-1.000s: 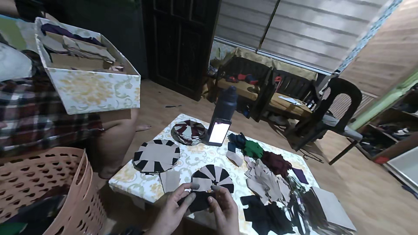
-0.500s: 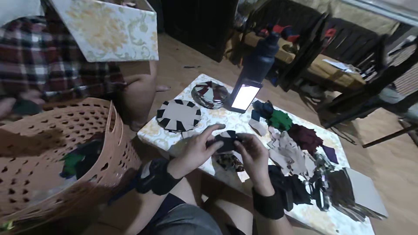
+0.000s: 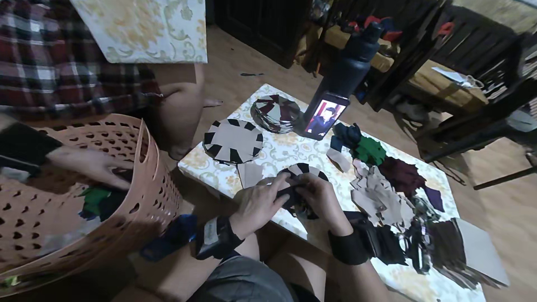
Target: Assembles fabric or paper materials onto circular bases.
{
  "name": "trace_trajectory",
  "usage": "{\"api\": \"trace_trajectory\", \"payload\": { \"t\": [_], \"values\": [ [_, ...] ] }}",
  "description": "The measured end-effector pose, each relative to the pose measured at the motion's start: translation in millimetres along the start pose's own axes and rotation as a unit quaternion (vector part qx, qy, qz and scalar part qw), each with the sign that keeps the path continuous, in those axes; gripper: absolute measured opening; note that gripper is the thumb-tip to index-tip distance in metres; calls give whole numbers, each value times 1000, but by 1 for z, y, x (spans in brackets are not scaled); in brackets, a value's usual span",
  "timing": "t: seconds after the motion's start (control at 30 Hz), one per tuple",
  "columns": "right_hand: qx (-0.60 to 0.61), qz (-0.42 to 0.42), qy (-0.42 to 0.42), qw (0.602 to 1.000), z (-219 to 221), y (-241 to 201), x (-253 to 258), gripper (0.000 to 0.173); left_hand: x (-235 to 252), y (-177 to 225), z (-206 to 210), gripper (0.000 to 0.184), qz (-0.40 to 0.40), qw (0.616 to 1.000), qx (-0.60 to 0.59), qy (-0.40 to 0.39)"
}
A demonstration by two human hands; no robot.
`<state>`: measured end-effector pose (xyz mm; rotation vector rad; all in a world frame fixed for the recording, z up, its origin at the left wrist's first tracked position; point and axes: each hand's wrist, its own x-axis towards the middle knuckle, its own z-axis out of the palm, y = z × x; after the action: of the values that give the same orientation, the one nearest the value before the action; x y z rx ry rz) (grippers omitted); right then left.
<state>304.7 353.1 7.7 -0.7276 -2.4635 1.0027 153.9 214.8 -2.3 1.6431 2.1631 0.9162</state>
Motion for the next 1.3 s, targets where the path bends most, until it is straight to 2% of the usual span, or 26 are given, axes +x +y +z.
{"api": "trace_trajectory", "payload": {
  "t": [0.13, 0.27, 0.47, 0.67, 0.8, 0.9, 0.97, 1.13, 1.3],
  "values": [
    [8, -8, 0, 1000, -3, 3, 2, 22, 5, -24, 4, 36, 47, 987, -17, 150],
    [30, 0, 10, 1000, -2, 5, 1, 22, 4, -35, 6, 26, 80, 973, -60, 207],
    [33, 12, 24, 999, 0, 5, -1, 22, -2, -37, 13, 23, 101, 973, -64, 196],
    [18, 13, 28, 999, 1, 3, -1, 21, -2, -35, 16, 27, 127, 983, 39, 129],
    [19, 11, 26, 999, 2, 5, -2, 21, -3, -34, 14, 29, 98, 987, 8, 131],
    [21, 8, 25, 999, 2, 4, -2, 20, -2, -33, 15, 25, 81, 980, -24, 179],
    [22, 9, 26, 999, 2, 4, -1, 20, -3, -32, 15, 24, 98, 976, -24, 192],
    [19, 12, 25, 999, 2, 4, -2, 23, -2, -31, 20, 30, 135, 983, 17, 127],
    [-59, 4, 47, 997, 4, -3, -3, 22, -1, -33, 24, 31, 134, 982, 44, 127]
  ]
}}
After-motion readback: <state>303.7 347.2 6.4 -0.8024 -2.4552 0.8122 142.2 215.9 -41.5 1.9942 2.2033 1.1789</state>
